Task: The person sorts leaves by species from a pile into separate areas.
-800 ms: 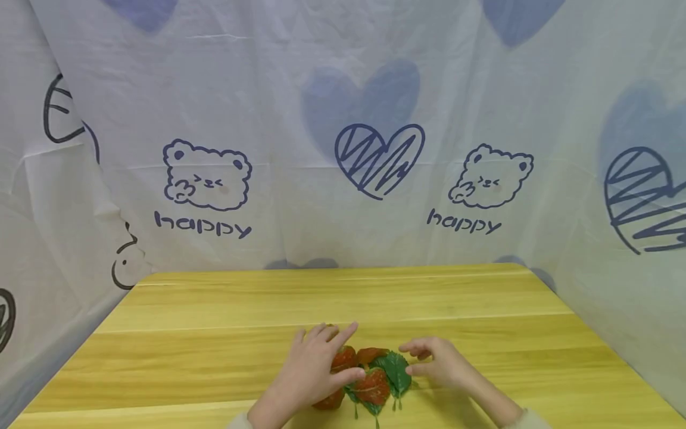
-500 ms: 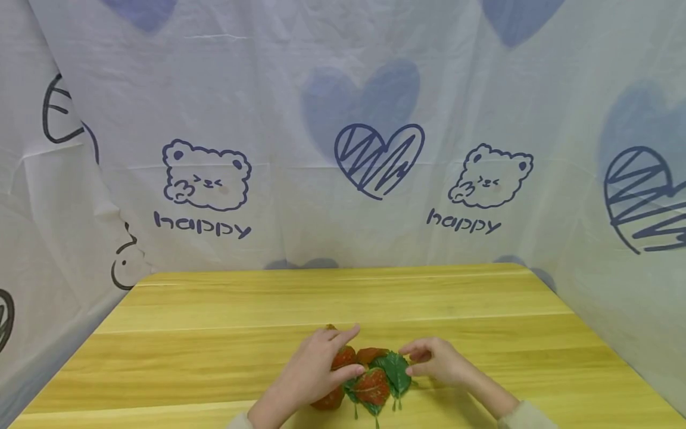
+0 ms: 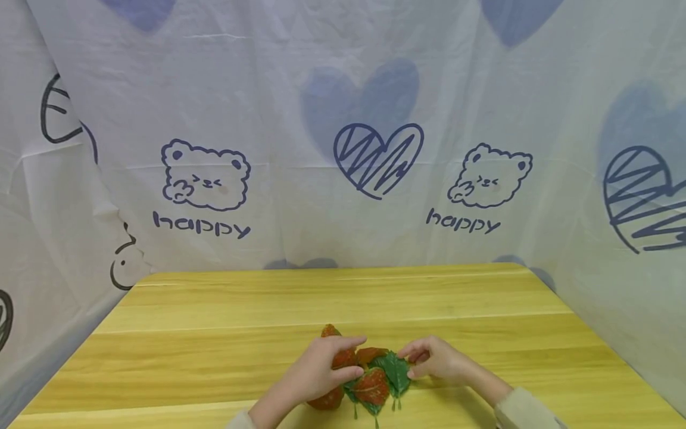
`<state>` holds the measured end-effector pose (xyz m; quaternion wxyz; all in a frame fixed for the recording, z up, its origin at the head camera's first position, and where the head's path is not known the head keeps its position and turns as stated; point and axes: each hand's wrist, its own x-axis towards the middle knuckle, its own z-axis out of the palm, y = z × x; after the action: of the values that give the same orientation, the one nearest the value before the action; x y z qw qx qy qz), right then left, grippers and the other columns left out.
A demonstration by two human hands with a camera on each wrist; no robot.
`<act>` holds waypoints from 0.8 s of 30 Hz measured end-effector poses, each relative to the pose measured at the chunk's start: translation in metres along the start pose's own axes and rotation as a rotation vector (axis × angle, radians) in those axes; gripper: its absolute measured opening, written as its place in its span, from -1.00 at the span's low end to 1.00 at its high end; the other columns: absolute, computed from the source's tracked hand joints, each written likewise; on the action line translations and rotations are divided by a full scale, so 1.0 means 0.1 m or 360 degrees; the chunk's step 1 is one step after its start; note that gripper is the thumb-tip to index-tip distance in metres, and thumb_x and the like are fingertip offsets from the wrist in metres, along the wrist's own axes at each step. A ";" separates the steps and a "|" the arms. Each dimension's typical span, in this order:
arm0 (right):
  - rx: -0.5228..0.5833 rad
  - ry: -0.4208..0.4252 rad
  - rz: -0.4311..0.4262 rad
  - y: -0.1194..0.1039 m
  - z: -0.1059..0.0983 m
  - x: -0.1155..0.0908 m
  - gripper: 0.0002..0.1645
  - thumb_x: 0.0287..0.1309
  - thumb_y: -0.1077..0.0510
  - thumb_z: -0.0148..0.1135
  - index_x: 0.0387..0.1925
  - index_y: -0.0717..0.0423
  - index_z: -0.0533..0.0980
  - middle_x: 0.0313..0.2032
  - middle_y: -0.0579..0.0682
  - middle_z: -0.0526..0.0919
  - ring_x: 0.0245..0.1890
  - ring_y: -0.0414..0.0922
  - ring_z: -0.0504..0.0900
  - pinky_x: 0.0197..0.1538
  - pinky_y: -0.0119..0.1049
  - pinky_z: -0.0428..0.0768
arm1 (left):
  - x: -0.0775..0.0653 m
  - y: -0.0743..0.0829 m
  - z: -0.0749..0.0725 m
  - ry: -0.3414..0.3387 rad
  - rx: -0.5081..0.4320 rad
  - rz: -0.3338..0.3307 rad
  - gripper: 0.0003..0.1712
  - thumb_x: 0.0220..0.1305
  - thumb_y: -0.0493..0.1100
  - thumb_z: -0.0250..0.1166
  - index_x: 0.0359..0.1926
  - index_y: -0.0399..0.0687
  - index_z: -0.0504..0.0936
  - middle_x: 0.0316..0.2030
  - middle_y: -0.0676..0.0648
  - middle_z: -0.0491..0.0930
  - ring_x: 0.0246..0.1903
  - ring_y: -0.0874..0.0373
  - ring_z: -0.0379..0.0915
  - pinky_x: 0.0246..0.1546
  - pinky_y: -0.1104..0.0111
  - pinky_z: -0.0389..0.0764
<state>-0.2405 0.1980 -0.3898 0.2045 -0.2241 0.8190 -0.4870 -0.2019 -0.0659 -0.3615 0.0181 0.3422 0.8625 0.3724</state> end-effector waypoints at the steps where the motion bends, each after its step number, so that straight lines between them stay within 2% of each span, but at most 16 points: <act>1: 0.0005 -0.0004 0.0002 0.01 0.00 0.01 -0.61 -0.07 0.37 0.27 -0.12 0.43 0.49 -0.22 0.09 0.55 -0.24 -0.01 0.46 -0.20 -0.16 0.48 | 0.00 0.00 0.00 -0.0006 -0.0035 -0.0001 -0.47 0.14 -0.08 0.24 0.13 -0.16 0.43 0.05 -0.07 0.46 0.00 0.07 0.39 -0.06 0.22 0.44; 6: -0.0001 0.0002 0.0001 0.02 0.01 0.04 -0.62 -0.11 0.38 0.30 -0.16 0.44 0.51 -0.32 0.05 0.56 -0.33 -0.10 0.45 -0.28 -0.27 0.48 | 0.02 -0.01 0.02 -0.0056 -0.0180 -0.0022 -0.50 0.13 -0.15 0.25 0.12 -0.13 0.45 0.04 -0.07 0.47 0.00 0.11 0.38 -0.05 0.24 0.43; 14: -0.0188 0.0052 -0.0105 0.02 0.05 0.06 -0.69 -0.14 0.33 0.35 -0.27 0.41 0.55 -0.36 0.07 0.58 -0.38 -0.12 0.43 -0.35 -0.33 0.45 | 0.04 0.01 0.06 -0.0112 -0.0333 -0.0076 -0.57 0.12 -0.36 0.21 0.06 -0.15 0.49 -0.03 -0.10 0.51 -0.07 0.04 0.42 -0.14 0.26 0.48; 20: -0.0218 0.0059 -0.0104 0.02 0.07 0.07 -0.69 -0.19 0.36 0.37 -0.30 0.40 0.55 -0.41 0.02 0.56 -0.43 -0.14 0.38 -0.40 -0.37 0.41 | 0.08 0.00 0.13 -0.0154 -0.0385 -0.0121 -0.63 0.08 -0.43 0.20 -0.04 -0.20 0.55 -0.17 -0.05 0.55 -0.29 0.22 0.43 -0.33 0.46 0.47; 24: -0.0208 0.0042 -0.0078 0.01 0.07 0.07 -0.69 -0.19 0.39 0.36 -0.29 0.40 0.55 -0.42 0.01 0.54 -0.46 -0.15 0.34 -0.42 -0.37 0.39 | 0.10 -0.02 0.16 -0.0208 -0.0397 -0.0130 -0.65 0.07 -0.41 0.23 -0.06 -0.19 0.56 -0.32 0.00 0.55 -0.43 0.30 0.37 -0.43 0.50 0.44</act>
<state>-0.2425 0.1899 -0.3944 0.1665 -0.2504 0.8459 -0.4404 -0.2062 -0.0506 -0.3715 0.1316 0.3254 0.8198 0.4525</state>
